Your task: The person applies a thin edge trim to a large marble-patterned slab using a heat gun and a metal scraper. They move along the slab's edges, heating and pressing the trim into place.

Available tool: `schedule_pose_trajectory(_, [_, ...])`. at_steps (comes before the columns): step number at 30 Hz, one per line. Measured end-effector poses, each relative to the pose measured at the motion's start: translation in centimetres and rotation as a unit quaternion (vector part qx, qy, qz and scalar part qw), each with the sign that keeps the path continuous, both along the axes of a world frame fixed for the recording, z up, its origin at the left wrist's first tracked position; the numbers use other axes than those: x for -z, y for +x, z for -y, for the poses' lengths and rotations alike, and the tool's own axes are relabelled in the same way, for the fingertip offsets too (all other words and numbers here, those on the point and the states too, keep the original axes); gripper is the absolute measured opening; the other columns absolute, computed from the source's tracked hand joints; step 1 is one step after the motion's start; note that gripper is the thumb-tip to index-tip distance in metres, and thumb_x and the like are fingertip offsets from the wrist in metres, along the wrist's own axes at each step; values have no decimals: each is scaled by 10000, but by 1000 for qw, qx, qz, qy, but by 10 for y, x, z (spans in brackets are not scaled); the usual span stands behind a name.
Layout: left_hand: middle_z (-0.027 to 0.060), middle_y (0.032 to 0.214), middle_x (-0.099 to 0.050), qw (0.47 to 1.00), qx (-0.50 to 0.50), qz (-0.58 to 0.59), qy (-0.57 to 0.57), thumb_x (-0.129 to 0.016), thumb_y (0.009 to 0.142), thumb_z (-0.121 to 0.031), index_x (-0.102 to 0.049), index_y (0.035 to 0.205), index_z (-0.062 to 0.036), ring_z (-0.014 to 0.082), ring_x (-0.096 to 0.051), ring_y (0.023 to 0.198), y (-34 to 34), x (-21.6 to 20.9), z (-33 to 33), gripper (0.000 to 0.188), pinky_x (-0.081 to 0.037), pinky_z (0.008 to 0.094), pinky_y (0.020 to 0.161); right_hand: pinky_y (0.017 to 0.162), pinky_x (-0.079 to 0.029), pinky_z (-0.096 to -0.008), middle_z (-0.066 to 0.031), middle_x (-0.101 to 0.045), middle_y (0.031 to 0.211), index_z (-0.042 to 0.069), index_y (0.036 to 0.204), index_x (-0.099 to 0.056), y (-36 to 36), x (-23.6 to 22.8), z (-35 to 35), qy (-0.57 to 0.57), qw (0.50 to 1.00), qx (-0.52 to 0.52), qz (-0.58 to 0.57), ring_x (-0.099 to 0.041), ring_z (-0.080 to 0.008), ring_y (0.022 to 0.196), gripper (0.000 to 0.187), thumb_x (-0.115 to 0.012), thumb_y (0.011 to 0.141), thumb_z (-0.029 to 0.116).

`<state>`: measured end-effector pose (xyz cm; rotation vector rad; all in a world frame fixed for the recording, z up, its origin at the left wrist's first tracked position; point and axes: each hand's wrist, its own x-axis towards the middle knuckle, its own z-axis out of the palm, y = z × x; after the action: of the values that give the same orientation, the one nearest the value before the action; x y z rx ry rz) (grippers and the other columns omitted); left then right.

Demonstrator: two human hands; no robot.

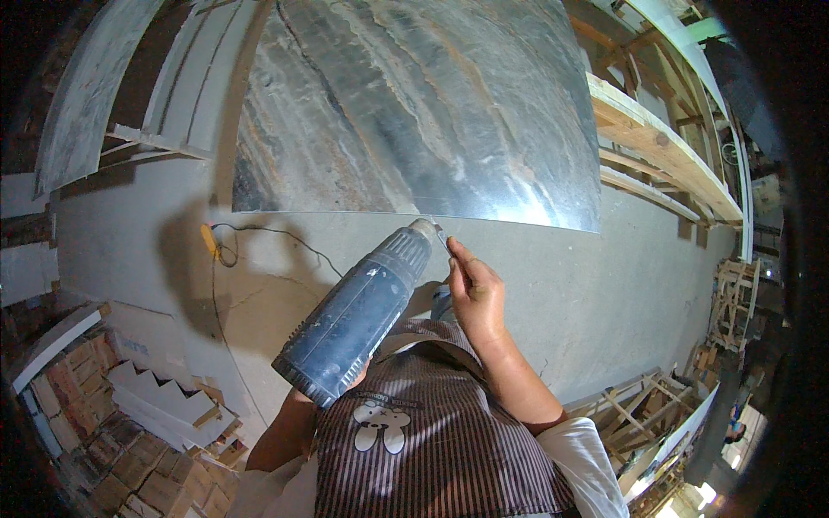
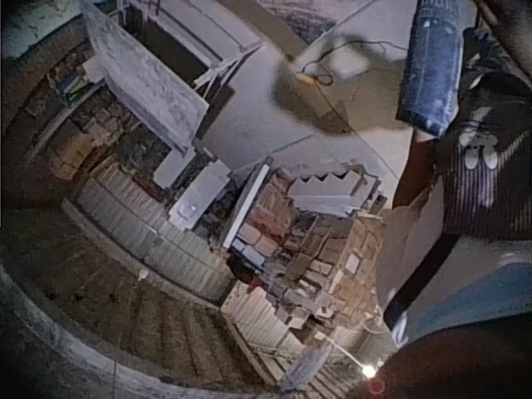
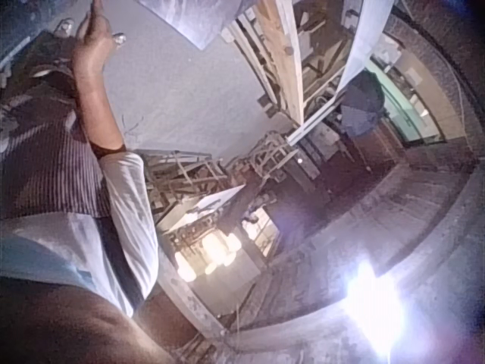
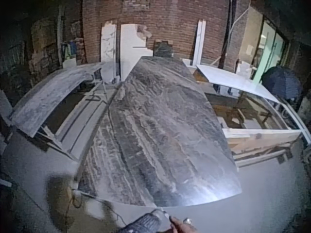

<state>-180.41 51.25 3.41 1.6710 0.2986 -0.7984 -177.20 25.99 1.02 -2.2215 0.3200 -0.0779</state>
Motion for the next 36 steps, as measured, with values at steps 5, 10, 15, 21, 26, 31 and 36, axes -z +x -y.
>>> schedule_pose_trajectory(5, [58,740,-645,922,-219,-298,-118,-676,770,-6,-648,855,-55,160,-639,651,0,4,6,102,-533,308,598,628,-498,-336,-157,-615,712,65,1195,-658,-2,2,4,12,1000,19,17,-599,-228,607,321,-613,879,27])
schedule_pose_trajectory(10, [52,743,-648,966,-148,-192,-86,-697,763,-23,-647,840,-60,160,-644,657,-9,21,3,98,-530,304,596,630,-497,-339,-153,-610,702,64,1198,-657,-3,3,8,7,1000,17,19,-597,-232,609,321,-614,881,32])
schedule_pose_trajectory(15, [48,738,-648,987,-87,-129,-39,-697,754,-26,-644,833,-59,158,-647,658,-1,11,8,101,-529,306,598,632,-496,-336,-148,-609,704,67,1199,-659,-4,3,9,13,999,25,15,-596,-228,611,320,-613,884,36])
schedule_pose_trajectory(21, [45,718,-644,876,-262,-390,-113,-693,757,-52,-644,812,-60,159,-640,647,3,8,14,74,-528,311,592,638,-499,-327,-137,-620,717,66,1198,-660,-4,0,11,21,999,27,5,-598,-220,617,318,-613,885,35])
schedule_pose_trajectory(26, [50,696,-635,813,-320,-435,-216,-627,808,-131,-627,781,-68,166,-614,601,-2,16,12,68,-524,313,564,642,-502,-323,-139,-630,730,68,1197,-660,-7,8,14,27,999,32,26,-605,-219,623,316,-615,885,38])
schedule_pose_trajectory(31, [56,673,-626,542,-450,-570,-422,-561,859,-209,-610,750,-76,174,-588,554,-4,24,5,179,-520,315,536,643,-501,-328,-145,-631,731,70,1199,-658,-7,5,17,7,999,23,21,-605,-220,627,320,-620,883,37])
schedule_pose_trajectory(36, [62,650,-617,301,-497,-653,-484,-494,910,-288,-593,720,-84,182,-562,508,-1,22,3,296,-516,317,507,638,-496,-326,-135,-630,725,69,1201,-658,-7,4,19,2,1000,20,19,-591,-214,617,321,-624,883,38])
